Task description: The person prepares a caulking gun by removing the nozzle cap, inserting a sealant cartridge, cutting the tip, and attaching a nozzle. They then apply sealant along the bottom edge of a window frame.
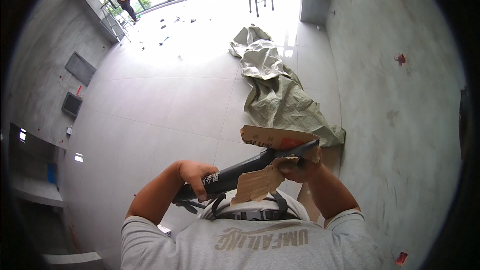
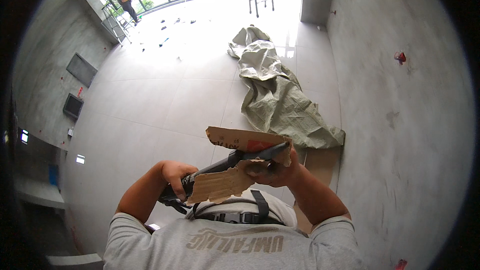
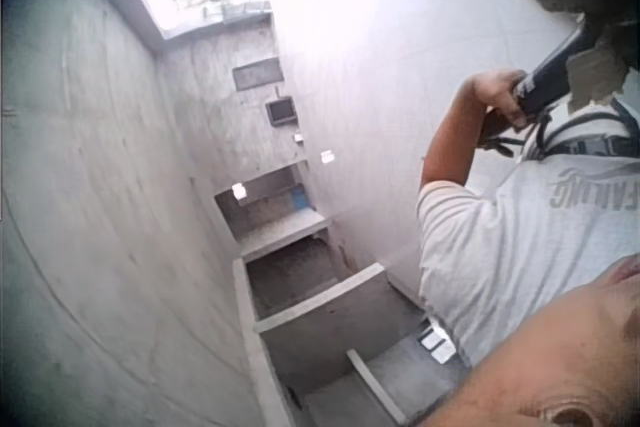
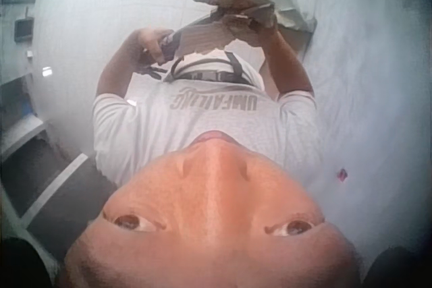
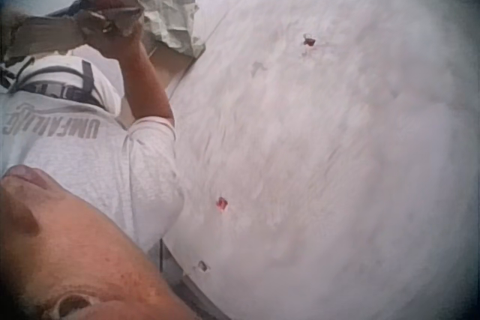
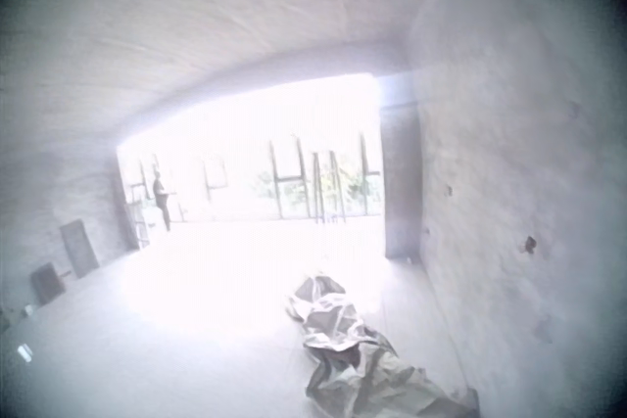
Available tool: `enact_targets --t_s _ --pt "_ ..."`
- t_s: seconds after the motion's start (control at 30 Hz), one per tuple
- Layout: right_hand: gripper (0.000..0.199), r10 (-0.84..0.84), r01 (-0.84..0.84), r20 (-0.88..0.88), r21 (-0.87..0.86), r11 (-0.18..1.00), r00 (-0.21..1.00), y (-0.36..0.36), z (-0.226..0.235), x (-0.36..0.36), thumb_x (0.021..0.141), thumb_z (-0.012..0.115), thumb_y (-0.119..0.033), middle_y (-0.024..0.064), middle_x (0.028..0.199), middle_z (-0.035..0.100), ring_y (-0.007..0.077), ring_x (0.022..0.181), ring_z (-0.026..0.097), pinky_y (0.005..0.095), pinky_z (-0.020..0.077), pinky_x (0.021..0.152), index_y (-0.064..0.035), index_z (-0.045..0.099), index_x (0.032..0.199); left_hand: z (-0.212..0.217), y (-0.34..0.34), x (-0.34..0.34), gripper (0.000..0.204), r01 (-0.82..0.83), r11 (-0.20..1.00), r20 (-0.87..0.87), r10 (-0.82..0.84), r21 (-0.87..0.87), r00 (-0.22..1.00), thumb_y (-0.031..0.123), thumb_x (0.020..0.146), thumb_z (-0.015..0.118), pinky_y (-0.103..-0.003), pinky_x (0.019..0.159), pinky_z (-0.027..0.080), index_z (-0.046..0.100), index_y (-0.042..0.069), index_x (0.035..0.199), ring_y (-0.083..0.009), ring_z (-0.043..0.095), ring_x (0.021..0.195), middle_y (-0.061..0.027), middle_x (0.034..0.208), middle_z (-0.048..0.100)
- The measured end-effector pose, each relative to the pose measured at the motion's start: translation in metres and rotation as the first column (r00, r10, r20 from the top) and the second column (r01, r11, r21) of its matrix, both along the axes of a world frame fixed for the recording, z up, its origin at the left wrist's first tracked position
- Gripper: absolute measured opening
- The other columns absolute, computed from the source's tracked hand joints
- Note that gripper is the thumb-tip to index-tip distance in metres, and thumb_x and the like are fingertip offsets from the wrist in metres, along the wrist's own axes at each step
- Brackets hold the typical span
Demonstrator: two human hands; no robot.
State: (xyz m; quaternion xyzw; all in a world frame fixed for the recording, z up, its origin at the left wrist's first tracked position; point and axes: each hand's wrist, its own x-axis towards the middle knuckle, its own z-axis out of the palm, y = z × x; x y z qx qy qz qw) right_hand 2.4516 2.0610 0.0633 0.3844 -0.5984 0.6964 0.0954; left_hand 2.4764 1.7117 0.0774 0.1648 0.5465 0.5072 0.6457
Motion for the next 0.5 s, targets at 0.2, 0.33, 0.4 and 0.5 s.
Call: enact_targets --t_s 0.2,0.33,0.4,0.5 --pt "0.026 -0.307 0.277 0.389 0.132 0.952 0.869 -0.055 0.023 -0.036 0.086 0.078 -0.017 0.0057 0.089 0.071 0.0134 0.08 0.067 0.029 0.0539 0.072 -0.0018 0.068 0.104 0.045 0.0 0.004 0.042 -0.52 0.802 -0.702 0.188 -0.294 0.687 0.021 0.07 0.083 -0.036 0.076 0.053 0.066 0.003 0.103 -0.0194 0.064 0.078 -0.0069 0.081 0.068" --pt "0.028 -0.182 0.135 0.43 0.139 0.981 0.884 -0.09 0.019 -0.069 0.085 0.079 -0.016 0.0043 0.089 0.071 0.0121 0.083 0.066 0.0292 0.0547 0.074 -0.0019 0.067 0.106 0.034 -0.046 -0.016 0.042 -0.49 0.827 -0.72 0.16 -0.276 0.676 0.022 0.068 0.084 -0.035 0.074 0.052 0.066 0.002 0.101 -0.0186 0.063 0.076 -0.0075 0.083 0.068" --pt "0.03 -0.061 0.018 0.206 0.206 0.978 0.977 -0.108 0.024 -0.072 0.085 0.08 -0.017 0.0058 0.09 0.072 0.0142 0.083 0.068 0.0303 0.0557 0.075 -0.002 0.067 0.106 0.001 -0.098 -0.027 0.042 -0.295 0.936 -0.407 0.197 -0.192 0.892 0.015 0.064 0.086 -0.033 0.068 0.055 0.068 -0.002 0.098 -0.0173 0.068 0.071 -0.0067 0.078 0.071" --pt "0.034 0.033 0.001 -0.159 0.208 0.978 0.987 -0.157 0.048 -0.095 0.082 0.082 -0.019 0.0097 0.091 0.073 0.0208 0.083 0.071 0.0353 0.0576 0.076 -0.0011 0.067 0.107 -0.031 -0.146 -0.041 0.041 -0.254 0.96 -0.046 0.261 0.118 0.964 0.012 0.063 0.086 -0.03 0.065 0.055 0.068 -0.002 0.097 -0.0132 0.066 0.067 -0.0045 0.078 0.071"
